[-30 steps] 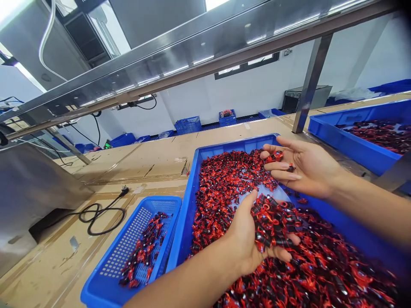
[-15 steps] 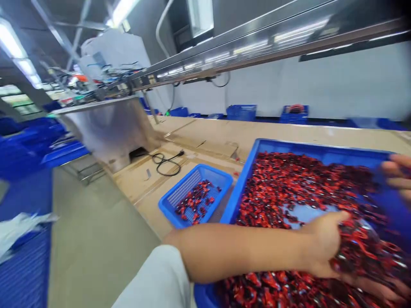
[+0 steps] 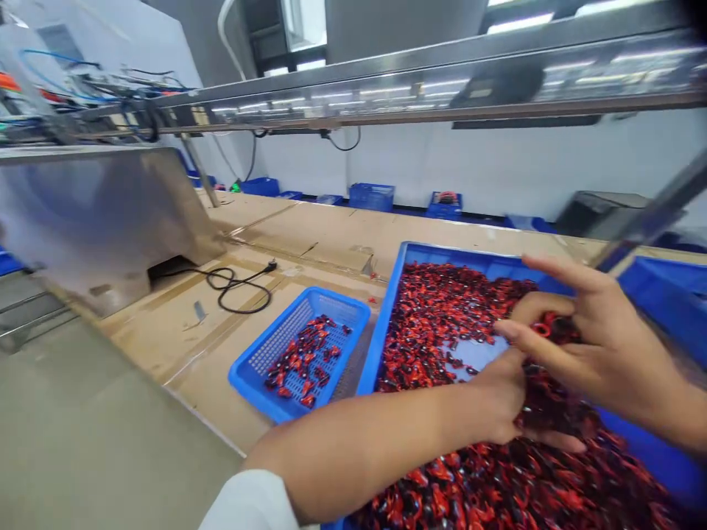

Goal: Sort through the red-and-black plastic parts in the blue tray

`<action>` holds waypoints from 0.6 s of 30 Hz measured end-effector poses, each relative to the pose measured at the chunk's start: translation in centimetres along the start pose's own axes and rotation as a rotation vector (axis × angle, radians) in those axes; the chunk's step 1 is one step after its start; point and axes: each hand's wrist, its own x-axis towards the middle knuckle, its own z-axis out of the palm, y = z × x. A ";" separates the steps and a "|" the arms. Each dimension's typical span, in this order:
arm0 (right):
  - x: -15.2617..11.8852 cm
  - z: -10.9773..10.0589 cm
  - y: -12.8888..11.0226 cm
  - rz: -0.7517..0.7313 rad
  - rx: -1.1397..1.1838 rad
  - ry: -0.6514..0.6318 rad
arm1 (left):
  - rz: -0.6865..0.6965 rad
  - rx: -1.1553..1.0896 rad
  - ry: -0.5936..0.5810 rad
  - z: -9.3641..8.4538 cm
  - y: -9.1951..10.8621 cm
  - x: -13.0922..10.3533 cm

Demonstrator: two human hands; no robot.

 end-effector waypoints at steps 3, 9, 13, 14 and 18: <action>0.8 0.2 -2.8 -0.149 0.029 -0.028 | 0.086 0.062 -0.037 0.7 0.6 -2.2; 1.1 -0.2 -3.9 -0.086 0.089 0.012 | 0.126 0.052 -0.087 0.6 -0.4 -2.8; 1.2 0.3 -3.7 0.002 0.131 -0.019 | 0.072 0.065 -0.020 0.6 -0.3 -2.0; 1.2 0.6 -3.7 0.015 0.152 -0.031 | 0.067 0.073 -0.002 0.7 -0.2 -2.0; 1.1 1.7 -3.4 0.023 0.208 -0.079 | 0.070 0.062 0.022 1.4 0.5 -2.8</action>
